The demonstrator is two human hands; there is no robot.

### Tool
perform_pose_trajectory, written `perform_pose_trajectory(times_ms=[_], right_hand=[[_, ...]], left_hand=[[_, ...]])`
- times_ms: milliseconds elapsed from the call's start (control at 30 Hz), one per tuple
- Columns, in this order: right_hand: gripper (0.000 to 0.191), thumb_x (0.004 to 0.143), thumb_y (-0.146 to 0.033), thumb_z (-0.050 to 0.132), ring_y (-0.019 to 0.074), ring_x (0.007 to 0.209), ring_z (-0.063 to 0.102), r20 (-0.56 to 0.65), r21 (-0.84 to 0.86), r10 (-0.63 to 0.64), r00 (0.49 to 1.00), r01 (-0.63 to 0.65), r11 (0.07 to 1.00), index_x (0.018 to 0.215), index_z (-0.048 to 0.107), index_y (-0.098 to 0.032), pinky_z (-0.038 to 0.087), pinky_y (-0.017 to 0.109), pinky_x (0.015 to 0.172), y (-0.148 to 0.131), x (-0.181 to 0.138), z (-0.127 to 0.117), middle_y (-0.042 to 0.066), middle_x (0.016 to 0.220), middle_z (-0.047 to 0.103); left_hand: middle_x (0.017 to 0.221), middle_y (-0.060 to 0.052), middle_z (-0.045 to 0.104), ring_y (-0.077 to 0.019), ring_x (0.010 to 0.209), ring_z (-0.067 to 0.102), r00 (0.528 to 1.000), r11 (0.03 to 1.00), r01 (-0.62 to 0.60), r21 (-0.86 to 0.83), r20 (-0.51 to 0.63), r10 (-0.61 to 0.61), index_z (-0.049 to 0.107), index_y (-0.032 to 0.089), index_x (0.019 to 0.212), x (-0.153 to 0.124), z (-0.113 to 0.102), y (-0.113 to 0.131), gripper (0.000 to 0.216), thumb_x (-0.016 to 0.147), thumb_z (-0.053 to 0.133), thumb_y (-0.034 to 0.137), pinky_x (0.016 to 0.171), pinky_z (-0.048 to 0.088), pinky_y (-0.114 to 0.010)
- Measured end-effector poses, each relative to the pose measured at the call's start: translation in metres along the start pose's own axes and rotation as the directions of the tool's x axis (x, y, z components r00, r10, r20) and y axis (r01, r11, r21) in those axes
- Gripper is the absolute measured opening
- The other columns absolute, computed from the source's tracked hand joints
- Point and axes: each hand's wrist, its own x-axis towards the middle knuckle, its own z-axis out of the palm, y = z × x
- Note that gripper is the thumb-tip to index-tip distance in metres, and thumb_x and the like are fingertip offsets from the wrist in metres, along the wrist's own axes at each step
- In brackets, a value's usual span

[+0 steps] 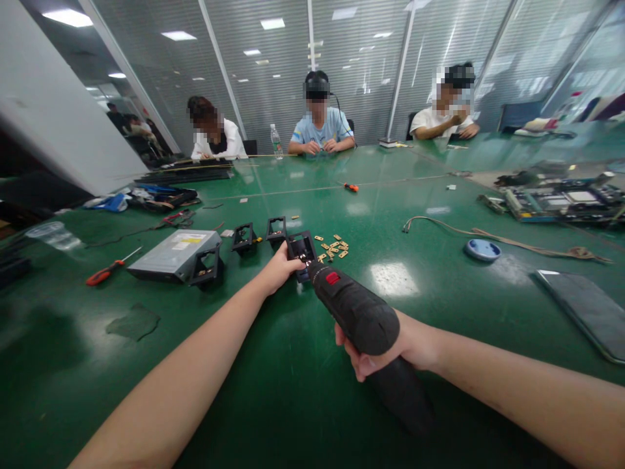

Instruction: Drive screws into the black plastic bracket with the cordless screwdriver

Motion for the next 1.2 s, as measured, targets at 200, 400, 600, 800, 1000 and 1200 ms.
perform_pose_trajectory(times_ms=[200, 400, 600, 800, 1000, 1200], right_hand=[[0.051, 0.053, -0.02, 0.095, 0.0176, 0.059, 0.069, 0.009, -0.003, -0.01, 1.0, 0.01, 1.0, 0.096, 0.07, -0.01, 0.056, 0.029, 0.064, -0.001, 0.001, -0.001, 0.003, 0.066, 0.073], [0.048, 0.055, -0.018, 0.093, 0.018, 0.06, 0.07, 0.03, 0.023, -0.003, 1.0, 0.002, 1.0, 0.096, 0.069, -0.01, 0.056, 0.029, 0.063, 0.001, 0.002, -0.005, 0.003, 0.067, 0.072], [0.046, 0.055, -0.018, 0.092, 0.0174, 0.06, 0.07, 0.053, 0.028, -0.001, 0.999, -0.001, 1.0, 0.093, 0.068, -0.011, 0.056, 0.028, 0.062, 0.001, 0.003, -0.005, 0.001, 0.067, 0.07], [0.045, 0.054, -0.017, 0.091, 0.0173, 0.06, 0.07, 0.047, 0.02, 0.013, 0.999, -0.014, 1.0, 0.091, 0.067, -0.011, 0.057, 0.028, 0.061, -0.002, 0.002, -0.004, 0.001, 0.067, 0.07], [0.045, 0.055, -0.02, 0.092, 0.0177, 0.06, 0.071, 0.073, -0.006, -0.002, 0.997, 0.002, 1.0, 0.091, 0.068, -0.011, 0.055, 0.027, 0.06, 0.001, 0.005, -0.01, 0.001, 0.068, 0.071], [0.048, 0.055, -0.022, 0.093, 0.0189, 0.061, 0.071, 0.076, -0.004, 0.016, 0.997, -0.016, 1.0, 0.093, 0.067, -0.011, 0.056, 0.029, 0.061, 0.0, 0.004, -0.01, 0.002, 0.069, 0.071]], left_hand=[[0.099, 0.0, 0.066, -0.0184, 0.089, 0.063, 1.0, 1.0, -0.005, 0.019, 0.015, 0.005, 0.055, 0.02, 0.114, 0.001, -0.002, -0.002, 0.062, 0.056, 0.075, 0.014, 0.095, 0.047, -0.039], [0.096, 0.001, 0.065, -0.0175, 0.086, 0.062, 0.999, 0.995, 0.024, -0.1, 0.04, -0.02, 0.053, 0.022, 0.115, -0.001, -0.002, 0.0, 0.062, 0.056, 0.071, 0.015, 0.092, 0.047, -0.039], [0.093, 0.002, 0.064, -0.0172, 0.083, 0.061, 0.999, 0.998, 0.007, -0.062, 0.047, -0.004, 0.055, 0.022, 0.112, 0.0, -0.006, -0.003, 0.061, 0.053, 0.068, 0.013, 0.087, 0.047, -0.036], [0.093, 0.002, 0.064, -0.0177, 0.084, 0.061, 0.999, 1.0, -0.006, -0.027, 0.033, 0.007, 0.055, 0.022, 0.113, 0.001, -0.007, -0.006, 0.063, 0.053, 0.068, 0.012, 0.085, 0.048, -0.036], [0.094, 0.001, 0.064, -0.0173, 0.085, 0.061, 0.999, 0.999, -0.032, 0.026, 0.017, 0.032, 0.056, 0.021, 0.111, 0.002, -0.008, -0.008, 0.057, 0.056, 0.067, 0.013, 0.089, 0.048, -0.037], [0.096, 0.001, 0.064, -0.0182, 0.088, 0.061, 0.999, 0.998, -0.032, 0.059, -0.027, 0.034, 0.055, 0.021, 0.114, 0.002, -0.006, -0.008, 0.058, 0.058, 0.069, 0.015, 0.093, 0.047, -0.038]])
